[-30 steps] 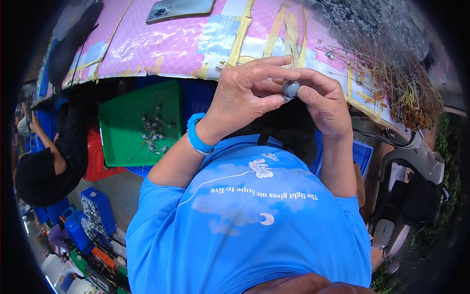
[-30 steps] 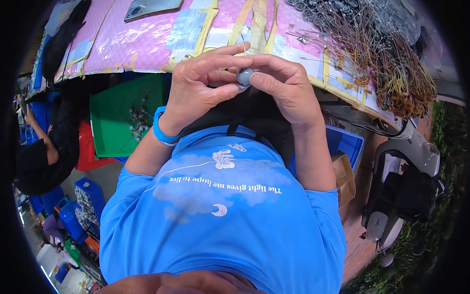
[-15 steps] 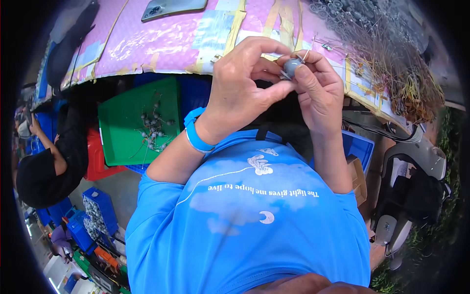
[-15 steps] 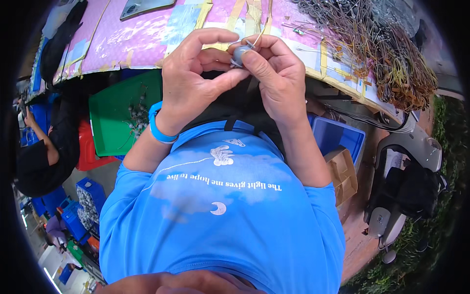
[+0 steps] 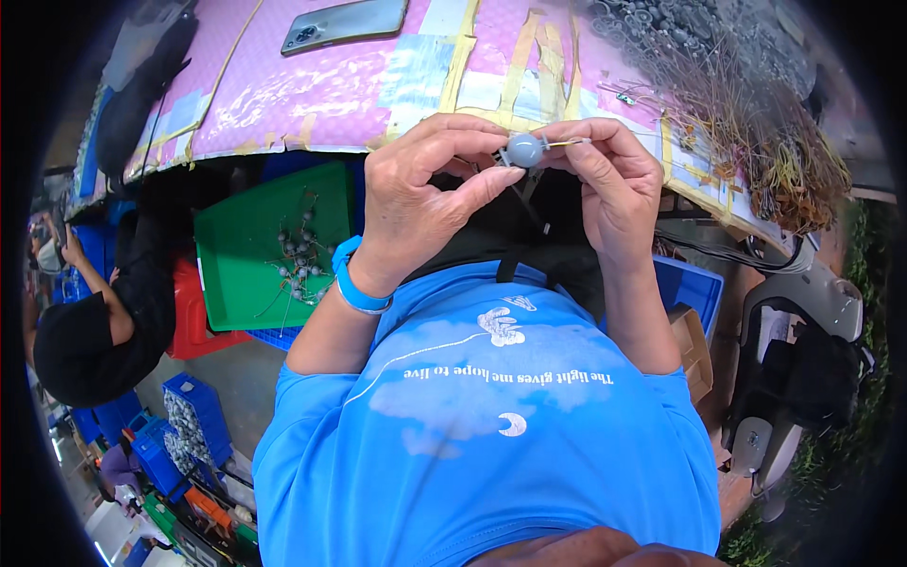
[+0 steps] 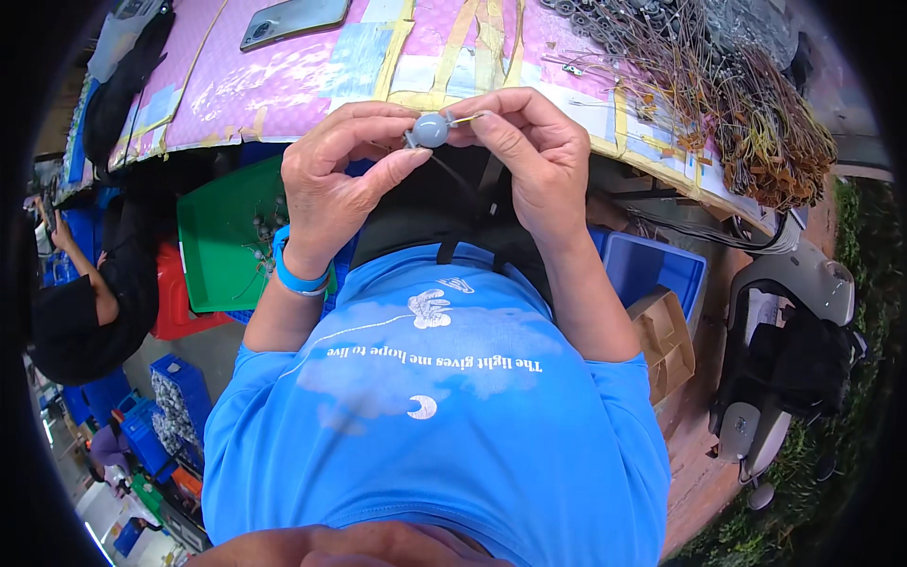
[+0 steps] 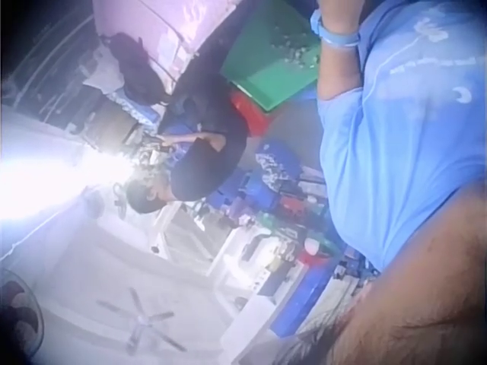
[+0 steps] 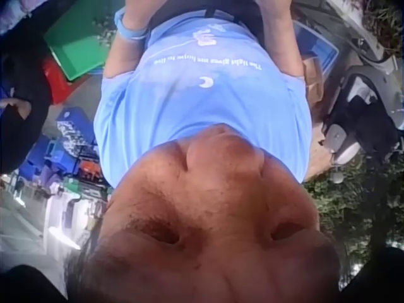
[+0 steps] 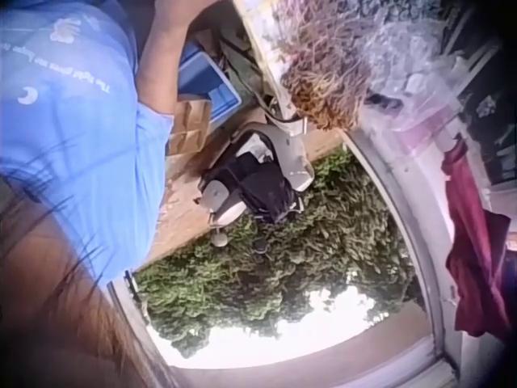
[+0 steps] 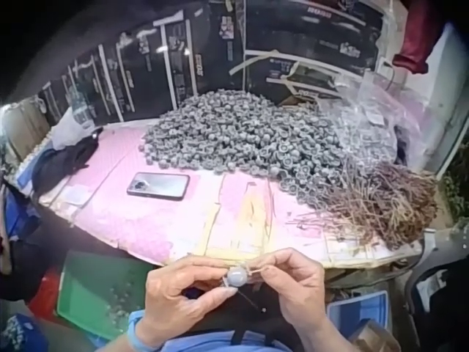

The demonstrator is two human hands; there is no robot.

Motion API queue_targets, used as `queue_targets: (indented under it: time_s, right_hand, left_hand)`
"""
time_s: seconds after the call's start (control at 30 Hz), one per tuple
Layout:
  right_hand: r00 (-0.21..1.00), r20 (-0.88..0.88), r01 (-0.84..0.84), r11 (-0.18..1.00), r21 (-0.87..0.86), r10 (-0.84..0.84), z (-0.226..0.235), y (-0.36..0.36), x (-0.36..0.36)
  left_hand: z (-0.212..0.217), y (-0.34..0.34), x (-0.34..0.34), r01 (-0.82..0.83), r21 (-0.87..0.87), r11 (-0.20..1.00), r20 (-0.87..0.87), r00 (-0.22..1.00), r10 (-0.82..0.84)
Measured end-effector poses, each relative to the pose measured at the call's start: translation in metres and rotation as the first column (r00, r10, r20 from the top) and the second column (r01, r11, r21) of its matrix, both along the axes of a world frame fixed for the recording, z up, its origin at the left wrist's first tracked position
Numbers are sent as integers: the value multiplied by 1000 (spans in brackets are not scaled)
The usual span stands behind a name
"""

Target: Thread strings through small circular toy components at a factory workbench.

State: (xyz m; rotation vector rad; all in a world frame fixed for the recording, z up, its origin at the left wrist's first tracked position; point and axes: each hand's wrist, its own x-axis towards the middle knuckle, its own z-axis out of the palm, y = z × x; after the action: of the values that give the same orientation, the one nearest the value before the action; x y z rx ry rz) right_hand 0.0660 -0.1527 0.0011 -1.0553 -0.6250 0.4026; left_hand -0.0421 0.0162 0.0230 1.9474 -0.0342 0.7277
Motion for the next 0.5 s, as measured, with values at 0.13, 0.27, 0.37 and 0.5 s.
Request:
queue_targets:
  time_s: [0.13,0.27,0.37,0.5]
  right_hand:
    - [993,24,-110,981,-159,115,5,11,-10]
    - [983,164,-12,911,-413,87,0,12,-1]
    - [983,186,71,904,-421,9,3,-8,23]
    - [766,582,586,669,-456,-274,7,-50,59]
  left_hand:
    - [1,14,-17,-41,63,997,-34,998,44]
    - [6,63,-64,-162,151,975,-263,944,198]
    - [-12,120,-117,-302,20,953,-557,788,261]
    - [-40,166,-159,-230,411,882,-636,621,458]
